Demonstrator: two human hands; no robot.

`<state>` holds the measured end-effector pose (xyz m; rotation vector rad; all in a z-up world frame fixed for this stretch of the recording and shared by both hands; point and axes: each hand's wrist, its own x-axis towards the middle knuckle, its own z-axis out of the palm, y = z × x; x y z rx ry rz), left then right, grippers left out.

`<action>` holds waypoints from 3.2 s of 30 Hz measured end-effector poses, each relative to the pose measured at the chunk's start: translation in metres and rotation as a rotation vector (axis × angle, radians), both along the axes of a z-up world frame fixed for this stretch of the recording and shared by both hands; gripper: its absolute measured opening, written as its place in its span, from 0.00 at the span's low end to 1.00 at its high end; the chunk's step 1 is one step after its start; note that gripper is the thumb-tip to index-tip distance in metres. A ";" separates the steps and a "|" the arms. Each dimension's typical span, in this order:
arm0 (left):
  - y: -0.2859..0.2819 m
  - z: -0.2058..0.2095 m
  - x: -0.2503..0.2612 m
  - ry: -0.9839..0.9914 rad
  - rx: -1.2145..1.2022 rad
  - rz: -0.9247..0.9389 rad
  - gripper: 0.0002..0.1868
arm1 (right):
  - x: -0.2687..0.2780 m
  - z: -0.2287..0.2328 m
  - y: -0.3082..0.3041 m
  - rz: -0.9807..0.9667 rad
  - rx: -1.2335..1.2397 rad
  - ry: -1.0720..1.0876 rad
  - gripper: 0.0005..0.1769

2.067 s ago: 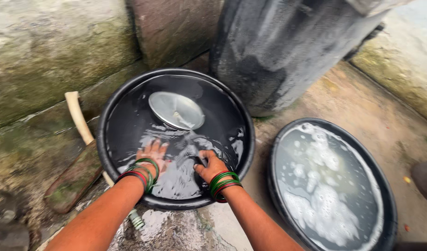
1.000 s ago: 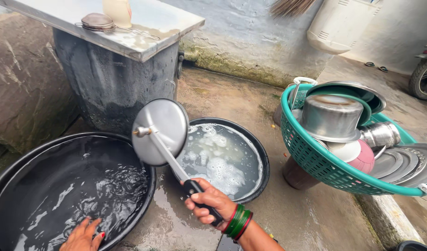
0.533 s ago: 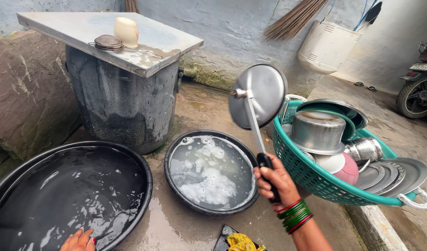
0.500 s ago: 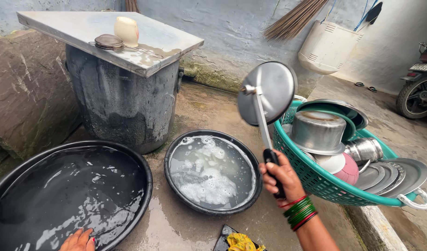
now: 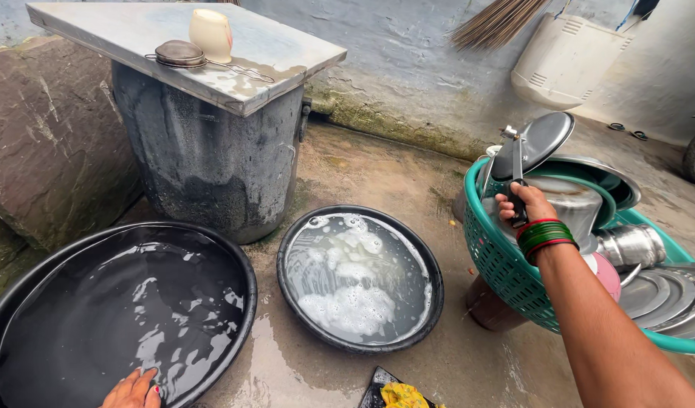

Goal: The person washes various kitchen utensils, including a pressure cooker lid, metal bowls, and plates, using soapy water and a cloth by hand while sitting on the ground.

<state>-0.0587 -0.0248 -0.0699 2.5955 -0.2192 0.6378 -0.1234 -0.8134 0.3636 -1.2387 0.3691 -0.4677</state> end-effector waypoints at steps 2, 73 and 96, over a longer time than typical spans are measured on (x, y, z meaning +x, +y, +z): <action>0.001 -0.006 0.004 -0.027 -0.006 -0.013 0.23 | 0.017 -0.009 -0.014 -0.041 0.020 0.095 0.14; -0.404 0.196 -0.258 0.406 0.201 -1.174 0.47 | -0.786 -0.211 -0.021 -0.950 -1.124 1.170 0.25; -0.417 0.203 -0.319 0.667 0.341 -1.213 0.50 | -0.787 -0.212 -0.042 -0.807 -0.661 1.869 0.44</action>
